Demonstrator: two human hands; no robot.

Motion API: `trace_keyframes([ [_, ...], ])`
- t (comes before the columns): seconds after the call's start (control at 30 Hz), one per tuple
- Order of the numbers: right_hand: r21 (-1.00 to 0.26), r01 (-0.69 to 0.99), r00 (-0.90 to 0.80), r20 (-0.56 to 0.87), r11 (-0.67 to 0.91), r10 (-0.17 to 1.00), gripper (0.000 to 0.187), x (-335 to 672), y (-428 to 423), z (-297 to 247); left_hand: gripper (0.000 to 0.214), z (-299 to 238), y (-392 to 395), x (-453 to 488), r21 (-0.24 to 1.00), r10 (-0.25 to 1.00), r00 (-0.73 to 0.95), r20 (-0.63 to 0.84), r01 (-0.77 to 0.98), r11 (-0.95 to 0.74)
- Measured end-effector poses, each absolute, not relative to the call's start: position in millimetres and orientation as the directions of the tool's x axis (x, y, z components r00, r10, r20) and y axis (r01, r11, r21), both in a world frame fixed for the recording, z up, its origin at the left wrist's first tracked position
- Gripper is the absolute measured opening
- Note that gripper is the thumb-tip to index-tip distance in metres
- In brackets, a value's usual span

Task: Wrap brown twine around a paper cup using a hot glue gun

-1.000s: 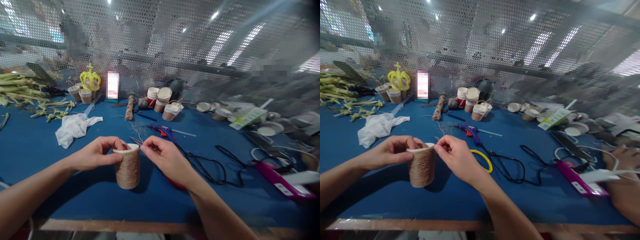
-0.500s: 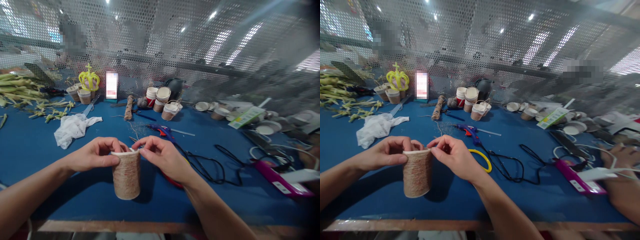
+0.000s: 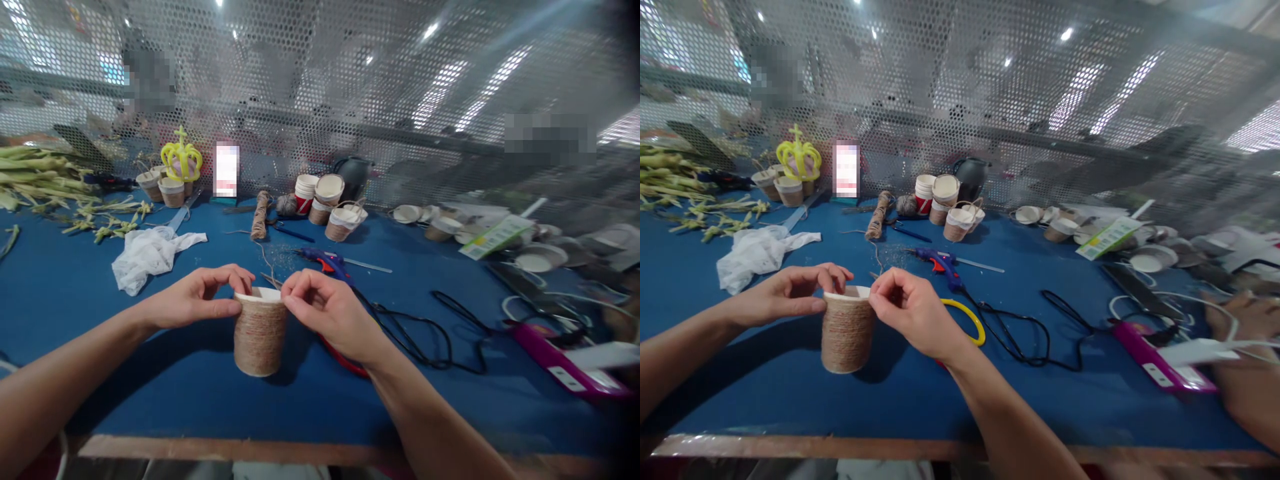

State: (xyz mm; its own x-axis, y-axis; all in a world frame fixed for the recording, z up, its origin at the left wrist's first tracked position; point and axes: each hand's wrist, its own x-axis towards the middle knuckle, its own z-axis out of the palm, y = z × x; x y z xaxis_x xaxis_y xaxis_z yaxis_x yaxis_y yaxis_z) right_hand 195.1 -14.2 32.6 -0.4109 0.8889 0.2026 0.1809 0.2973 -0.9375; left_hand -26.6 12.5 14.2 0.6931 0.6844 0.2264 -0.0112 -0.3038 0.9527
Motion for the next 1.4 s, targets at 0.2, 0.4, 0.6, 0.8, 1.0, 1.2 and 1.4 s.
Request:
trace_keyframes([
  [0.2,-0.896,0.273,-0.419,0.216,0.349,0.882,0.015,193,-16,29,0.011,11,13,-29,0.862,0.66,0.712,0.24,0.157,-0.482],
  [0.4,-0.852,0.336,-0.419,0.247,0.402,0.874,0.015,189,-18,28,0.018,16,-1,-16,0.791,0.699,0.64,0.32,0.226,-0.569],
  [0.6,-0.81,0.382,-0.431,0.269,0.444,0.861,0.015,185,-22,29,0.011,16,-7,-6,0.797,0.74,0.578,0.344,0.238,-0.556],
  [0.8,-0.814,0.378,-0.431,0.268,0.441,0.862,0.016,187,-22,31,0.01,14,-6,-8,0.826,0.743,0.587,0.321,0.212,-0.523],
  [1.0,-0.82,0.393,-0.417,0.243,0.415,0.876,0.015,188,-22,29,0.008,13,-4,-9,0.829,0.733,0.6,0.321,0.196,-0.524],
  [1.2,-0.807,0.399,-0.403,0.272,0.435,0.874,0.015,184,-24,28,0.006,16,-6,-7,0.831,0.749,0.581,0.319,0.208,-0.516],
  [1.4,-0.781,0.409,-0.417,0.301,0.472,0.858,0.015,181,-27,30,0.004,20,-11,-2,0.838,0.759,0.563,0.328,0.197,-0.509],
])
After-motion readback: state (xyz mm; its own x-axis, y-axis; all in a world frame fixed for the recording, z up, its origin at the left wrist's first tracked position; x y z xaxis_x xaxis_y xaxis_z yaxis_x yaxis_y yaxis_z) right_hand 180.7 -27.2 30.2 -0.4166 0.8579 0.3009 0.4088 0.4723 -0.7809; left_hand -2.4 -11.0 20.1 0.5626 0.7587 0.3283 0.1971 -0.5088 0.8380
